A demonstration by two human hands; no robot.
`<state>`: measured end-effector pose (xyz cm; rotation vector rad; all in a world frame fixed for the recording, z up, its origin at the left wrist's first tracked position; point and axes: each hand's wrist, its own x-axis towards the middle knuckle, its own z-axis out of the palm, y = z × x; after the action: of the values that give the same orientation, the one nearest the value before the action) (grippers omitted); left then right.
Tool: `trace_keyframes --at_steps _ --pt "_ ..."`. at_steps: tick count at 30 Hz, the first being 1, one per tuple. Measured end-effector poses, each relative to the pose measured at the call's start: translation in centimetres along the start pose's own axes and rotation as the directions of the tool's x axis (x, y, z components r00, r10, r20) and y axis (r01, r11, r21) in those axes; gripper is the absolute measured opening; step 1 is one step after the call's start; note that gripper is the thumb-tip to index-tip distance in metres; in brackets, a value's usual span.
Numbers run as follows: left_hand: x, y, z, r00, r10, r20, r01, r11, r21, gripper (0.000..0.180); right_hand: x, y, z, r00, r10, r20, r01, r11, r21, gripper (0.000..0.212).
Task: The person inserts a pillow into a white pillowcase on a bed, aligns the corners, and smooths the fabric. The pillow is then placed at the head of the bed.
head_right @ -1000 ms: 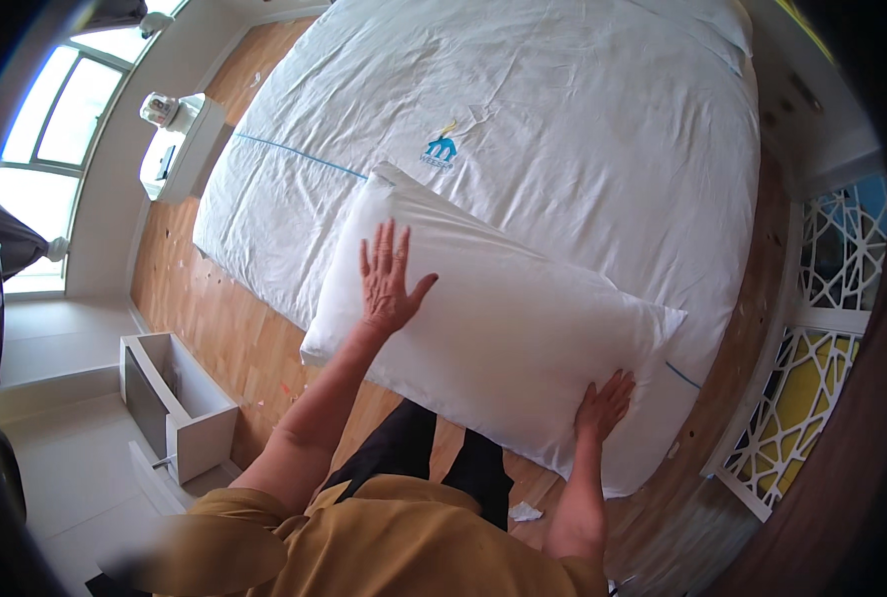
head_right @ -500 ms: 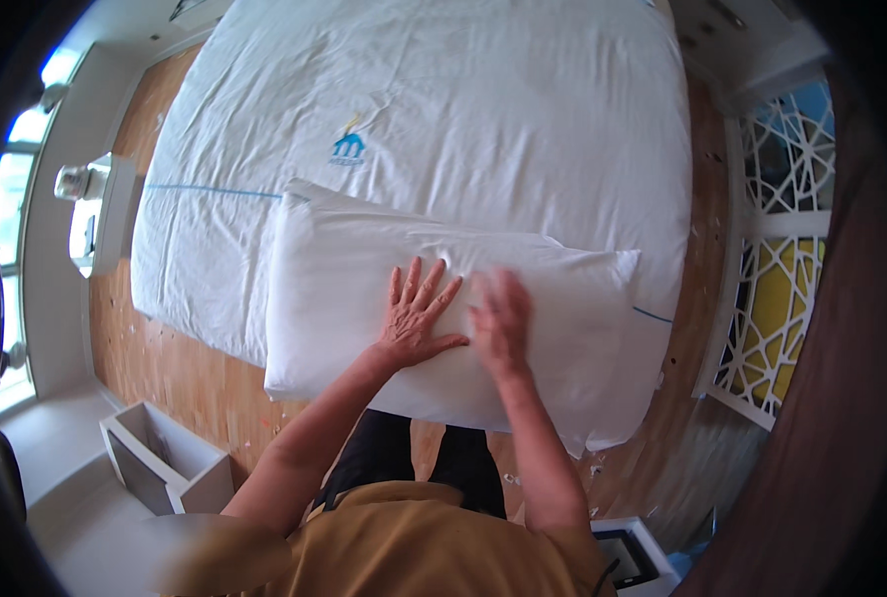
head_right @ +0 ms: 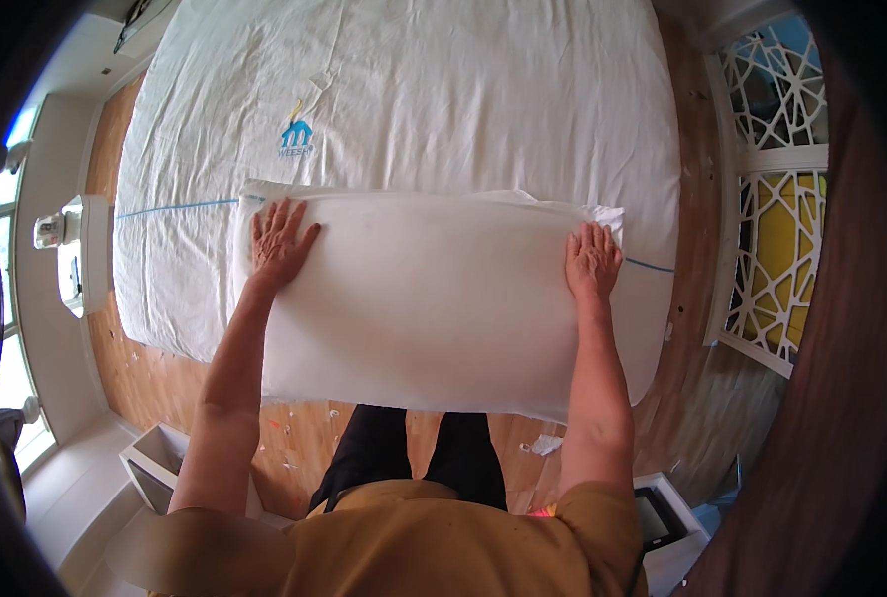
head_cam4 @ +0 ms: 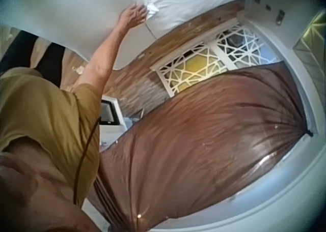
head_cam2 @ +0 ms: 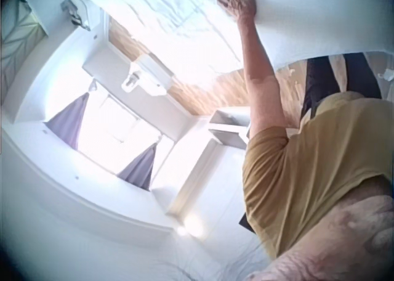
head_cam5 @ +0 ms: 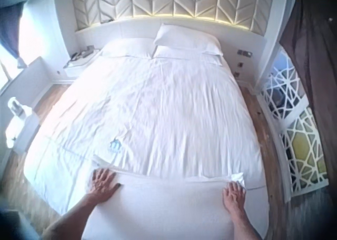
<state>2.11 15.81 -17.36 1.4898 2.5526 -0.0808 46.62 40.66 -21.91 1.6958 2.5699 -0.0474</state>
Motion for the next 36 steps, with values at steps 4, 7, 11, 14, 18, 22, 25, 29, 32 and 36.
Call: trace_keyframes --at_steps 4,7,11,14,18,22,25,29,32,36 --pt "-5.9 1.7 -1.0 0.970 0.063 -0.236 -0.091 0.990 -0.106 0.071 -4.0 -3.4 -4.1 0.995 0.007 -0.104 0.022 0.960 0.277 0.050" --pt "-13.5 7.7 -3.0 0.973 0.174 -0.151 -0.212 0.935 -0.285 0.086 -12.0 -9.1 -7.5 0.944 -0.269 -0.192 0.322 0.877 0.357 0.065" --pt "-21.9 10.1 0.5 0.939 0.327 -0.104 -0.343 0.877 -0.337 0.087 -20.9 -9.5 -6.2 0.922 -0.386 0.008 0.366 0.879 0.305 0.093" --pt "-24.5 6.4 2.1 0.980 0.191 -0.060 -0.200 0.944 -0.261 0.098 -23.9 -3.3 -4.6 0.964 -0.229 0.135 0.207 0.965 0.159 0.107" --pt "-24.8 3.5 4.8 0.932 -0.315 -0.176 0.266 0.930 -0.255 0.130 -25.0 1.9 -0.5 0.985 0.071 0.156 -0.073 0.997 0.006 0.123" --pt "-26.1 0.8 11.1 0.789 -0.612 -0.050 0.543 0.734 -0.409 0.140 -23.5 1.2 0.4 0.967 0.203 0.156 -0.241 0.927 0.289 0.131" --pt "-25.9 -0.6 11.0 0.749 -0.656 0.094 0.633 0.666 -0.395 0.144 -24.3 2.0 1.0 0.958 0.219 0.188 -0.261 0.933 0.247 0.129" --pt "-26.1 -2.4 7.5 0.493 -0.689 0.531 0.858 0.284 -0.428 0.145 -24.1 6.9 2.3 0.888 0.273 0.370 -0.394 0.867 0.306 0.096" --pt "-29.7 -3.9 10.6 0.610 -0.728 0.314 0.743 0.387 -0.547 0.120 -23.1 8.7 1.7 0.890 0.341 0.301 -0.407 0.893 0.191 0.069" --pt "-28.4 -1.4 7.8 0.571 -0.794 -0.208 0.628 0.586 -0.512 0.087 -18.6 2.9 -2.9 0.995 0.086 -0.049 -0.065 0.942 0.330 0.059"
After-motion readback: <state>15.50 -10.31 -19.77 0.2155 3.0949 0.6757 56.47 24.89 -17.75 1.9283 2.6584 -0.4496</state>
